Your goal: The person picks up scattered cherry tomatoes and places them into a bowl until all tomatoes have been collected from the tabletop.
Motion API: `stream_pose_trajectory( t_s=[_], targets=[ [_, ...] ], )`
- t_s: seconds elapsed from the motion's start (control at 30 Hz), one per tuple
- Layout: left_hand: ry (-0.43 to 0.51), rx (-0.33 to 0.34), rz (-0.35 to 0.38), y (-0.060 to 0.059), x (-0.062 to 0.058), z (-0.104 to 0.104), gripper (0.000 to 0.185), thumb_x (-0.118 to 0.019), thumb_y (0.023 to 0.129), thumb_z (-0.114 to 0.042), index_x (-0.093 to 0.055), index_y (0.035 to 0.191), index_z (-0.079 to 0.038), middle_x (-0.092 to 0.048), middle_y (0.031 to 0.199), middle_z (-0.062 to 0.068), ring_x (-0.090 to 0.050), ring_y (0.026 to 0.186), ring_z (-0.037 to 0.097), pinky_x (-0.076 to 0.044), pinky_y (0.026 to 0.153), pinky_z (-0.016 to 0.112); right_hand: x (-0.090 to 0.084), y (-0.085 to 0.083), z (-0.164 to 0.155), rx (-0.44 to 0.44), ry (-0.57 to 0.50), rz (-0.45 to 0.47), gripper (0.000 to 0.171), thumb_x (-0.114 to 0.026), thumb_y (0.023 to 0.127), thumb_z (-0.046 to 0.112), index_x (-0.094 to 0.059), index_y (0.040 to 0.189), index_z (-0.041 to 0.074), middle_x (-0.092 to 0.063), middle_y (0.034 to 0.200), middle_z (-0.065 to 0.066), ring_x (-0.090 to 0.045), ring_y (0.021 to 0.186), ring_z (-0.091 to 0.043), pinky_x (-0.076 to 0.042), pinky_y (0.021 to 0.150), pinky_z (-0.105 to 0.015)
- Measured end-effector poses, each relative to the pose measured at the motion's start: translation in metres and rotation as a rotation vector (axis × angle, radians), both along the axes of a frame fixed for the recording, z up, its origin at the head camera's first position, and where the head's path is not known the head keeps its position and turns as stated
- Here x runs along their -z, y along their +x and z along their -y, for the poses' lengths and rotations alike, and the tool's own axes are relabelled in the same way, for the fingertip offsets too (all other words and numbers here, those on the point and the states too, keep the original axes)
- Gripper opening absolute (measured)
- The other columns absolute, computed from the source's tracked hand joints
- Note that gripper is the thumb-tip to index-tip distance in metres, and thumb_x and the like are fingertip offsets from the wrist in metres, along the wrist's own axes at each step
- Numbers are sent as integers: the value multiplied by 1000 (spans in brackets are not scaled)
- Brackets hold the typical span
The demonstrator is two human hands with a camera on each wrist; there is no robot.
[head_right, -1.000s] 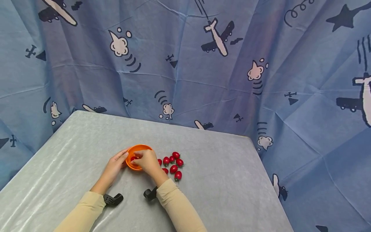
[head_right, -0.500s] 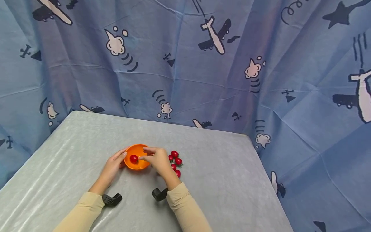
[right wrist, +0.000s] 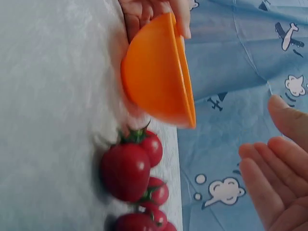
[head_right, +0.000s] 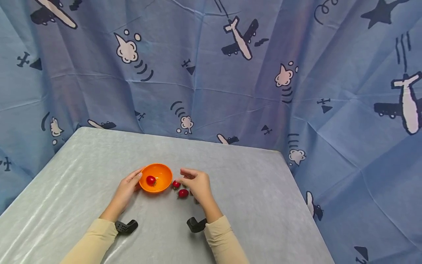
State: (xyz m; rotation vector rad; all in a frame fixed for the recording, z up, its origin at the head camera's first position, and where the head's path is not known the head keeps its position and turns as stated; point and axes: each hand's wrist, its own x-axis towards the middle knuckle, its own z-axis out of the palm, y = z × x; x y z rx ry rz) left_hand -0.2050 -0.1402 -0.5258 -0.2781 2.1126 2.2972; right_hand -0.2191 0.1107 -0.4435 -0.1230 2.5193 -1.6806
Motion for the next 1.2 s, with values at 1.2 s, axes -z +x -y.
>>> stream_pose_trajectory(
  t_s=[1.2],
  targets=[
    [11, -14, 0, 0, 3, -1, 48, -48, 106, -27, -46, 148, -3, -47, 151, 18, -57, 97, -15, -50, 84, 8, 41, 19, -69, 131, 4, 21, 45, -83, 78, 7, -70, 120, -2, -71, 121, -19, -66, 116, -35, -56, 95, -35]
  ],
)
